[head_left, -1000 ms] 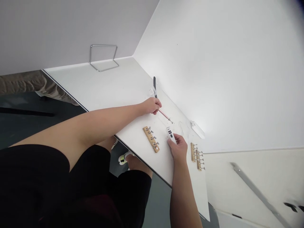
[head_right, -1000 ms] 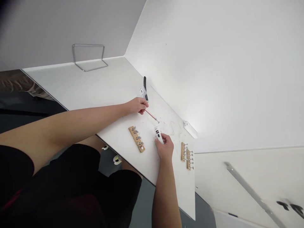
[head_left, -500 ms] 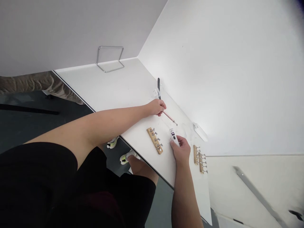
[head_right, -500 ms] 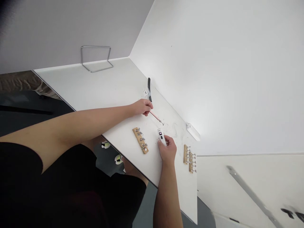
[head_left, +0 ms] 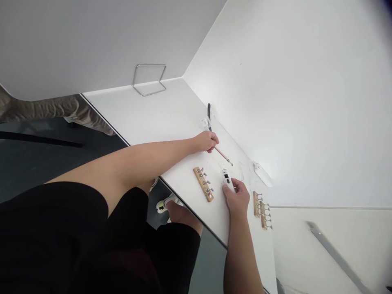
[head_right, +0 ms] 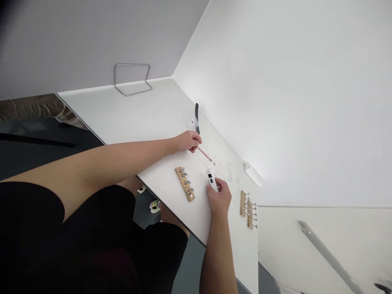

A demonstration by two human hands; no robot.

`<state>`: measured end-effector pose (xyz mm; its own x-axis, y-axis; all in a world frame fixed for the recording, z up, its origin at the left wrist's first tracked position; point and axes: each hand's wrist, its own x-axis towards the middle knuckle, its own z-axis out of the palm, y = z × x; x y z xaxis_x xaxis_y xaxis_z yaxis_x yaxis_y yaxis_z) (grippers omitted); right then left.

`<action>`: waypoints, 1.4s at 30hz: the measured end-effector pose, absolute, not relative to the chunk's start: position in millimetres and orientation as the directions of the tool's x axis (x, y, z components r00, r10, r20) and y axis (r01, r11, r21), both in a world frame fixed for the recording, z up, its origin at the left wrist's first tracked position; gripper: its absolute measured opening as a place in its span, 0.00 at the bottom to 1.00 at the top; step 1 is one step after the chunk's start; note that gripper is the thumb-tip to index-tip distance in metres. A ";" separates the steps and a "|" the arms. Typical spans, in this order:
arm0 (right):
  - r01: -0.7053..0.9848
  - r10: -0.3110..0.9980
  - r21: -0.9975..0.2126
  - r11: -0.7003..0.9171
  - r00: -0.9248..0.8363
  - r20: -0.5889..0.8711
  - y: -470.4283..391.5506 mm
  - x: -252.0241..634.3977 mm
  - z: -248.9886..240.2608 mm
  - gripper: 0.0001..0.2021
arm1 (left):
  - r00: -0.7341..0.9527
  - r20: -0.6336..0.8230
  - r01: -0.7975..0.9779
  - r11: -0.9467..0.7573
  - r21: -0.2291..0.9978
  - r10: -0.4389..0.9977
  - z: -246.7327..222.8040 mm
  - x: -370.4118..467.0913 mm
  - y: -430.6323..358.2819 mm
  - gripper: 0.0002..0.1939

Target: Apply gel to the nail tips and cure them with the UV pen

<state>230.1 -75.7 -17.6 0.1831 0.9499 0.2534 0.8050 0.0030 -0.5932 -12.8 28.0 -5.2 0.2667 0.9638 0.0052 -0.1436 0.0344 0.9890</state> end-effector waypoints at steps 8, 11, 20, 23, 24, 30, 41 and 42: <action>0.849 0.934 -0.527 -0.038 0.218 0.284 -78.6 225.6 -12.6 0.21 | 0.263 0.022 -0.164 0.023 0.986 0.965 -4.2 -12.5 26.5 0.05; 0.855 0.933 -0.517 -0.042 0.218 0.286 -78.9 227.0 -12.7 0.21 | 0.256 0.035 -0.180 0.012 0.984 0.966 -3.3 -13.4 26.1 0.05; 0.879 0.941 -0.469 -0.085 0.226 0.253 -74.5 235.0 -16.8 0.23 | 0.250 0.025 -0.179 0.021 0.984 0.968 -0.5 -16.3 24.4 0.05; 0.899 0.947 -0.429 -0.088 0.210 0.245 -72.9 236.0 -17.7 0.24 | 0.256 0.036 -0.180 0.011 0.984 0.966 -3.3 -15.2 27.1 0.05; 0.902 0.948 -0.424 -0.082 0.201 0.245 -72.6 236.1 -17.8 0.23 | 0.259 0.035 -0.174 0.011 0.985 0.965 -4.5 -14.6 28.2 0.05; 0.901 0.949 -0.425 -0.088 0.205 0.239 -72.6 234.8 -17.8 0.22 | 0.263 0.020 -0.143 0.018 0.990 0.965 -8.8 -12.1 30.9 0.05; 0.897 0.953 -0.435 -0.080 0.196 0.230 -74.6 230.7 -15.7 0.22 | 0.280 0.033 -0.150 0.010 0.989 0.960 -3.0 -13.5 25.4 0.05; 0.899 0.954 -0.432 -0.076 0.192 0.231 -74.6 231.0 -16.0 0.23 | 0.278 0.037 -0.150 0.006 0.989 0.960 -2.7 -13.6 25.1 0.05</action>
<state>231.0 -74.6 -16.0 0.1915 0.9538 0.2314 0.8988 -0.0757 -0.4317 -13.6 25.1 -2.7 0.2777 0.9600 0.0369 -0.1503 0.0055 0.9886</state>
